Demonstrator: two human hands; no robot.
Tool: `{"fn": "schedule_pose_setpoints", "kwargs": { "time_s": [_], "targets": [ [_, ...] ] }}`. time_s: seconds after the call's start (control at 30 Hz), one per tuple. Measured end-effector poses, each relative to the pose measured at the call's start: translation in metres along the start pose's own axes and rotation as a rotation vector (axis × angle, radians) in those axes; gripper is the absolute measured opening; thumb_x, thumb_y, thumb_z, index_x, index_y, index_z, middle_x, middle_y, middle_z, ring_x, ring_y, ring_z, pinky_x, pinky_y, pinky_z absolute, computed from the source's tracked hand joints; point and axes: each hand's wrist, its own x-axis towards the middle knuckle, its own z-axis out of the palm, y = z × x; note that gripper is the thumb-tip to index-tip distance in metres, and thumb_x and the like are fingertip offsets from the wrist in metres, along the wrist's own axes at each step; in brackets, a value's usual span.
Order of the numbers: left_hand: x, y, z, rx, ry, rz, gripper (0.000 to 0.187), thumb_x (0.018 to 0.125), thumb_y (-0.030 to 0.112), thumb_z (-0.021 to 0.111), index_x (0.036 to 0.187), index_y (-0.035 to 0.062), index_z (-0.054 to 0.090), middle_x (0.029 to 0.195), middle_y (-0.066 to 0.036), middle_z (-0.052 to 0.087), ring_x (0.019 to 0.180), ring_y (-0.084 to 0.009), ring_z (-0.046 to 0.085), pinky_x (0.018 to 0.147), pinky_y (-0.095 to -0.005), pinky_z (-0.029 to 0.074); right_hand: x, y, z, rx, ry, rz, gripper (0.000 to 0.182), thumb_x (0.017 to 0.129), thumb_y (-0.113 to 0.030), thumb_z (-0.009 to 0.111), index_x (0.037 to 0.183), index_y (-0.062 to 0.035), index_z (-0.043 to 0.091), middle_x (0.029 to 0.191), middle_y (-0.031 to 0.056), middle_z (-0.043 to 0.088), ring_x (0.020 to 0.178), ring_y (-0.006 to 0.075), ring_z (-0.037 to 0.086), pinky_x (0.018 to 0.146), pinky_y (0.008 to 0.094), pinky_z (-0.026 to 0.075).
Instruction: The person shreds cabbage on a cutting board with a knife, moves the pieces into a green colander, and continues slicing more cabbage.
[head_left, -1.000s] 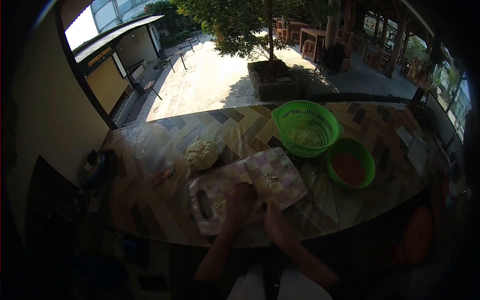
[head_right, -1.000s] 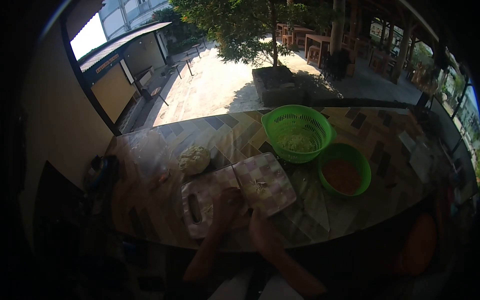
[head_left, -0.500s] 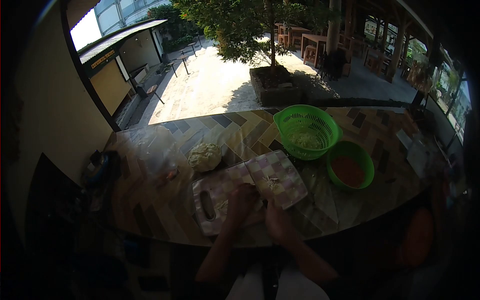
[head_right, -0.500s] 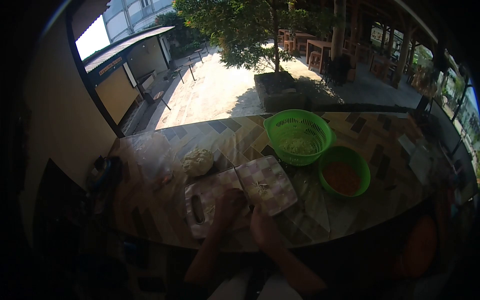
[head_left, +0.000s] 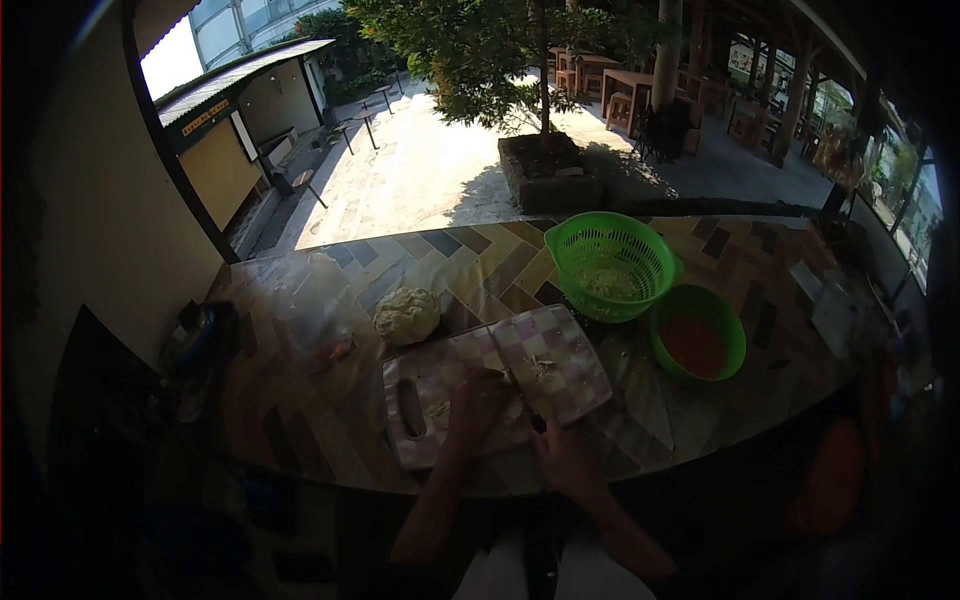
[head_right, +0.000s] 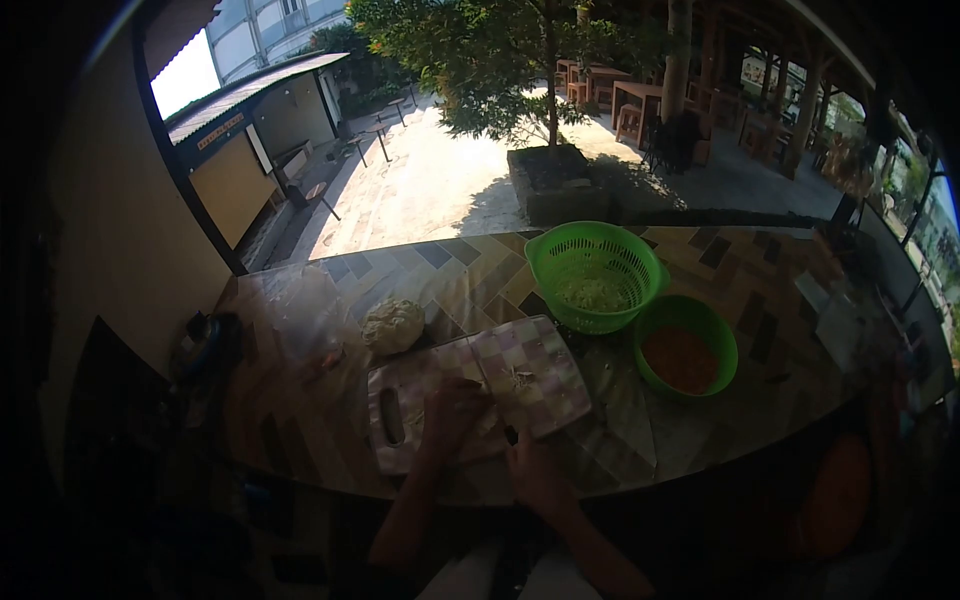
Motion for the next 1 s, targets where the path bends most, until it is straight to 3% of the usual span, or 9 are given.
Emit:
{"fn": "schedule_pose_setpoints", "kwargs": {
  "time_s": [0.37, 0.57, 0.77, 1.0],
  "targets": [
    [0.000, -0.003, 0.001, -0.010, 0.009, 0.038, 0.016, 0.072, 0.008, 0.075, 0.087, 0.0021, 0.074, 0.098, -0.017, 0.068, 0.098, -0.0305, 0.063, 0.086, -0.0396, 0.051, 0.013, 0.002, 0.000, -0.061, -0.076, 0.052, 0.033, 0.097, -0.024, 0.048, 0.109, 0.0058, 0.045, 0.092, 0.0318, 0.062, 0.093, 0.0490, 0.058, 0.076, 0.0559, 0.045],
    [0.001, -0.004, 0.001, 0.043, -0.024, 0.066, 0.017, 0.073, 0.010, 0.072, 0.088, 0.0028, 0.074, 0.099, -0.017, 0.068, 0.099, -0.0313, 0.062, 0.087, -0.0400, 0.049, 0.017, 0.000, 0.016, -0.235, 0.033, -0.004, 0.029, 0.096, -0.020, 0.043, 0.111, 0.0046, 0.045, 0.101, 0.0342, 0.060, 0.096, 0.0490, 0.058, 0.079, 0.0553, 0.048],
    [0.000, -0.005, 0.000, 0.049, -0.011, 0.105, 0.017, 0.073, 0.011, 0.071, 0.088, 0.0034, 0.074, 0.097, -0.016, 0.068, 0.095, -0.0311, 0.063, 0.086, -0.0399, 0.050, 0.003, -0.014, 0.001, -0.272, -0.046, 0.088, 0.027, 0.096, -0.018, 0.042, 0.112, 0.0038, 0.044, 0.092, 0.0308, 0.063, 0.089, 0.0480, 0.061, 0.074, 0.0553, 0.050],
    [0.000, -0.012, 0.001, 0.087, -0.013, 0.171, 0.017, 0.074, 0.011, 0.071, 0.088, 0.0028, 0.074, 0.095, -0.016, 0.069, 0.094, -0.0305, 0.065, 0.084, -0.0389, 0.051, 0.014, -0.008, 0.008, -0.162, 0.074, -0.042, 0.029, 0.095, -0.020, 0.048, 0.111, 0.0033, 0.045, 0.090, 0.0302, 0.063, 0.086, 0.0476, 0.061, 0.071, 0.0556, 0.048]
  ]
}}
